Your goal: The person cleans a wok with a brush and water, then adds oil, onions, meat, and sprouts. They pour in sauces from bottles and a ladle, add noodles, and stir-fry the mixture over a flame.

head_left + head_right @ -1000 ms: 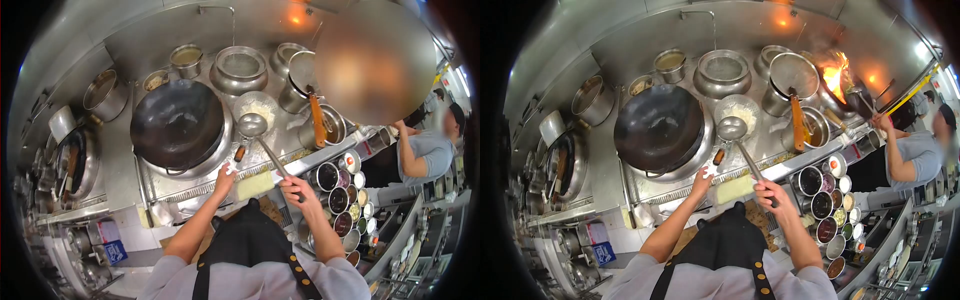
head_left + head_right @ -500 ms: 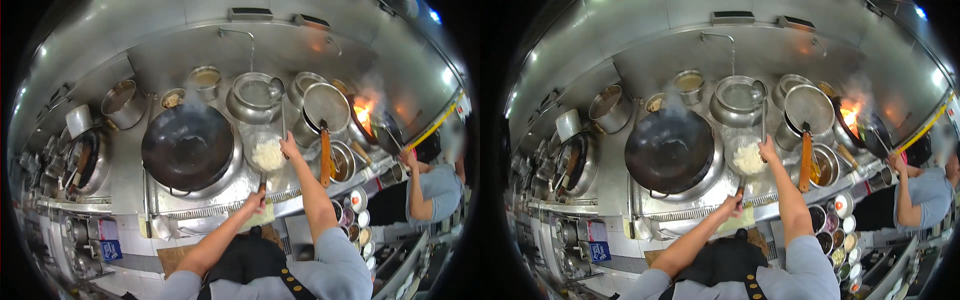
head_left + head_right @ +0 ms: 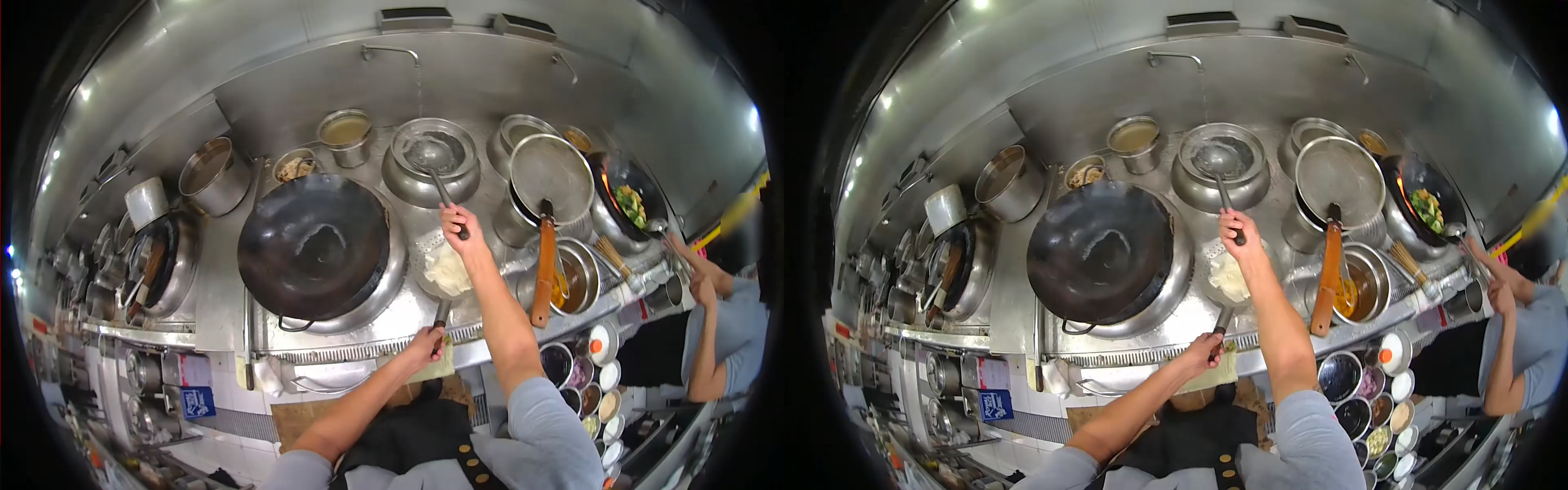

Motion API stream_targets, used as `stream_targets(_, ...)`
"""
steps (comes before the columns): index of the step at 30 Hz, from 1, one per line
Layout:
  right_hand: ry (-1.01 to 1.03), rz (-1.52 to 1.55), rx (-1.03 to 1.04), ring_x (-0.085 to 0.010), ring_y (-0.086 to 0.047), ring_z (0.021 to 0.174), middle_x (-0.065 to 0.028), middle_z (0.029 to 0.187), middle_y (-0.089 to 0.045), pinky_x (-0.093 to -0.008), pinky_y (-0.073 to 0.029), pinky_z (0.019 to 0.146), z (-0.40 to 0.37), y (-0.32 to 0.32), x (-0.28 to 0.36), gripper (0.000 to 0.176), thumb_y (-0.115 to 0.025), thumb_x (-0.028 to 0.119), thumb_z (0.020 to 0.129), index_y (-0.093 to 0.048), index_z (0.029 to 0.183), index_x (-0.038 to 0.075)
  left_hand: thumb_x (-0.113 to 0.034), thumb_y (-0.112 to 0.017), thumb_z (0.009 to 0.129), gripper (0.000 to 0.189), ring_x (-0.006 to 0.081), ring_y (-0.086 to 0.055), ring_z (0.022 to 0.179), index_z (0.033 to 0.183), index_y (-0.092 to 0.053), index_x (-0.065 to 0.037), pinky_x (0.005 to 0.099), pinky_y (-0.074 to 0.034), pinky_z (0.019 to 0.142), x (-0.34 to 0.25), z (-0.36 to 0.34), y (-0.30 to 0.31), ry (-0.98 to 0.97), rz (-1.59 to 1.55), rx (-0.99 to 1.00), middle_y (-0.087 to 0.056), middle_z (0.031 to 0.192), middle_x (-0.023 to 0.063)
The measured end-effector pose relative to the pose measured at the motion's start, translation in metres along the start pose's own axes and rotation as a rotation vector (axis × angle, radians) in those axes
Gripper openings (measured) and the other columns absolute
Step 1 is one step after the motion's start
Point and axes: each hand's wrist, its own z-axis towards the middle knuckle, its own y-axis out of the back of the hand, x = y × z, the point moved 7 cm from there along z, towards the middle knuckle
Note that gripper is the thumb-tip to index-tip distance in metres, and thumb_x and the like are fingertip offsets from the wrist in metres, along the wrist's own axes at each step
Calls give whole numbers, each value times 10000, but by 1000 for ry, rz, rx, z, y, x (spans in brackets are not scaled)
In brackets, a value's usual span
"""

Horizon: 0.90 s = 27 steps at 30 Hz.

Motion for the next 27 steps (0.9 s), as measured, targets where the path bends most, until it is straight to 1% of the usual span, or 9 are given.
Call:
stream_targets(3,-25,-35,-16,-40,-429,434,8,655,-454,-214,-335,375,-47,-24,-28,119,-485,103,929,-489,954,-13,-283,-543,956,228,114,-442,545,969,-436,-82,231,-347,405,4,-17,-1,73,-46,42,-493,758,46)
stream_targets(8,4,-158,-136,-33,-398,443,17,653,-441,-211,-337,373,-135,-38,-73,104,-470,78,936,-500,979,-12,-265,-516,969,216,130,-445,508,900,-462,-68,247,-349,389,-4,-20,14,78,-34,-71,-509,700,69)
stream_targets(11,17,-215,-250,-30,-400,445,29,648,-425,-210,-332,372,-177,-19,-91,102,-474,81,941,-485,1006,3,-271,-513,965,213,133,-444,496,894,-457,-78,255,-351,380,-13,1,31,-2,29,15,-501,687,62)
stream_targets(17,68,-399,-410,-11,-404,436,32,668,-427,-207,-332,347,-247,23,-109,130,-495,81,942,-478,1061,32,-275,-507,959,227,135,-438,452,928,-458,-56,276,-356,368,-20,-3,52,-19,72,-101,-487,657,55)
stream_targets(19,136,-590,-536,-40,-419,459,5,681,-440,-222,-323,351,-264,37,-103,162,-504,52,927,-430,1071,58,-282,-503,960,225,136,-460,472,948,-455,-62,275,-371,385,-20,-6,54,-17,64,-53,-493,670,52)
stream_targets(20,155,-689,-533,-49,-427,469,-5,690,-449,-223,-326,347,-270,40,-102,329,-522,45,916,-366,1205,35,-285,-502,962,225,137,-470,482,952,-453,-65,276,-376,390,-19,-6,52,-23,74,-14,-496,673,50)
stream_targets(25,196,-1041,-730,-70,-420,453,-20,682,-461,-243,-357,355,-277,38,-97,590,-546,73,902,-219,1387,0,-327,-499,966,263,148,-533,575,1076,-438,-96,299,-480,504,-4,4,60,-16,107,24,-539,754,42)
stream_targets(26,221,-1369,-841,-79,-404,424,-13,642,-456,-250,-340,340,-278,38,-88,574,-560,75,900,-256,1384,28,-390,-496,961,420,194,-595,750,1258,-389,-114,363,-536,628,1,4,62,21,133,83,-553,922,62)
stream_targets(27,241,-1698,-943,-88,-388,394,-7,603,-450,-258,-322,324,-278,37,-81,560,-575,78,898,-293,1381,55,-390,-496,961,420,194,-595,750,1258,-389,-114,363,-536,628,1,-6,62,20,126,76,-553,922,62)
